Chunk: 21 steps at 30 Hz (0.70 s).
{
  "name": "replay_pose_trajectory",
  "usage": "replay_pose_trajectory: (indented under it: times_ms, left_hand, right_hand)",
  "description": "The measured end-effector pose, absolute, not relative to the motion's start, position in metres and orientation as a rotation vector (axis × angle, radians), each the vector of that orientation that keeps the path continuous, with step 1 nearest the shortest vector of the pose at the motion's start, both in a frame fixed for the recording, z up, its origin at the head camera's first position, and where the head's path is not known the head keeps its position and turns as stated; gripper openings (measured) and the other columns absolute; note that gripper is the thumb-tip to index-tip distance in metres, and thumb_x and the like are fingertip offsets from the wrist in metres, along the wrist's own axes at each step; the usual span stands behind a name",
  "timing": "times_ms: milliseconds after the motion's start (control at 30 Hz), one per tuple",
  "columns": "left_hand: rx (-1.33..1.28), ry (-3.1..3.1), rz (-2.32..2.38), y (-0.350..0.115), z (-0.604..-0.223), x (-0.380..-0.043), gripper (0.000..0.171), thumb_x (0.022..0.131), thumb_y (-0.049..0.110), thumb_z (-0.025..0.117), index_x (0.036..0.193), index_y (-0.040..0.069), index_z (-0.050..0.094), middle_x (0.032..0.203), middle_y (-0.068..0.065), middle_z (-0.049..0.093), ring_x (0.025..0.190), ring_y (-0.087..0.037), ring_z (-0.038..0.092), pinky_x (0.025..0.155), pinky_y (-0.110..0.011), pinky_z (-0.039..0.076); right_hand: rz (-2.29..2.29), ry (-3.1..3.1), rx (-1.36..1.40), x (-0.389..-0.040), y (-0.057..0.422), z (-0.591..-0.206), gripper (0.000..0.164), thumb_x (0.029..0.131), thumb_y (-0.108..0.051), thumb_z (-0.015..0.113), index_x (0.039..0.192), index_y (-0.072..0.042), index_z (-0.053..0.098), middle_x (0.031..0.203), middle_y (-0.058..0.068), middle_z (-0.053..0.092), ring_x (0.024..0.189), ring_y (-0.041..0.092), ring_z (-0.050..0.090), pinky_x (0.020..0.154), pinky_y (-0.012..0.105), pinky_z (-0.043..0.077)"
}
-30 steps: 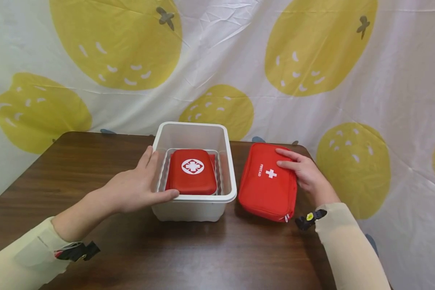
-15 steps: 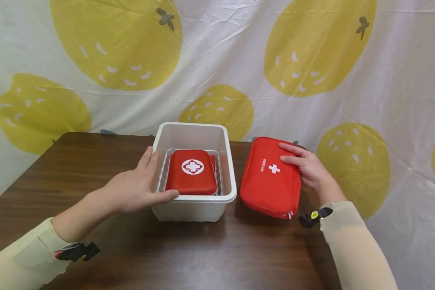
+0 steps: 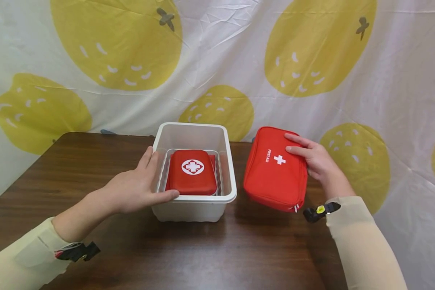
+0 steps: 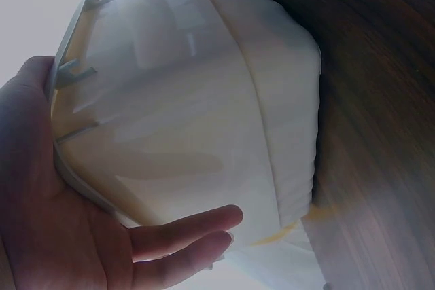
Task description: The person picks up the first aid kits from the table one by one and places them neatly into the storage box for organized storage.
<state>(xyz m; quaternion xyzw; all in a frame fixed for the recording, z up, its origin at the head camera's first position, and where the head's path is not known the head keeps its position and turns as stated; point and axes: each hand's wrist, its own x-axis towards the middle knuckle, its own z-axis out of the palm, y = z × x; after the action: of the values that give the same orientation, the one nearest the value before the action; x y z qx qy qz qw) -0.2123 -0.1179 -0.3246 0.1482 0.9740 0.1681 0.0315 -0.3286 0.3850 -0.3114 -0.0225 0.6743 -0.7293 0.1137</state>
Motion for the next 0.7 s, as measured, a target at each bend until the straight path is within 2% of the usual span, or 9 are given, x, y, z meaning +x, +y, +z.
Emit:
replay_pose_trajectory:
  times_ms: [133, 367, 700]
  left_hand:
    - [0.46, 2.995, 0.522, -0.118, -0.324, -0.212, 0.133, 0.089, 0.087, 0.058, 0.175, -0.001, 0.008, 0.183, -0.026, 0.005, 0.104, -0.041, 0.077, 0.079, -0.05, 0.062]
    - [0.461, 2.995, 0.521, -0.119, -0.325, -0.213, 0.133, 0.089, 0.087, 0.058, 0.175, -0.001, 0.008, 0.183, -0.026, 0.005, 0.105, -0.041, 0.077, 0.079, -0.05, 0.062]
    - [0.472, 2.992, 0.534, -0.119, -0.324, -0.212, 0.131, 0.09, 0.085, 0.059, 0.175, -0.001, 0.009, 0.183, -0.027, 0.005, 0.111, -0.043, 0.076, 0.083, -0.053, 0.063]
  right_hand:
    - [-2.178, 1.948, -0.093, -0.329, 0.383, -0.305, 0.044, 0.109, -0.007, 0.066, 0.145, -0.031, 0.074, 0.118, -0.004, 0.081, 0.093, 0.017, 0.083, 0.08, 0.036, 0.067]
    - [-2.12, 2.09, -0.013, -0.329, 0.372, -0.289, 0.041, 0.107, -0.018, 0.071, 0.143, -0.038, 0.074, 0.119, -0.009, 0.078, 0.095, 0.014, 0.082, 0.081, 0.034, 0.067]
    - [-2.16, 2.056, -0.106, -0.335, 0.359, -0.269, 0.041, 0.107, -0.014, 0.071, 0.142, -0.034, 0.075, 0.12, -0.007, 0.079, 0.095, 0.015, 0.082, 0.08, 0.034, 0.067]
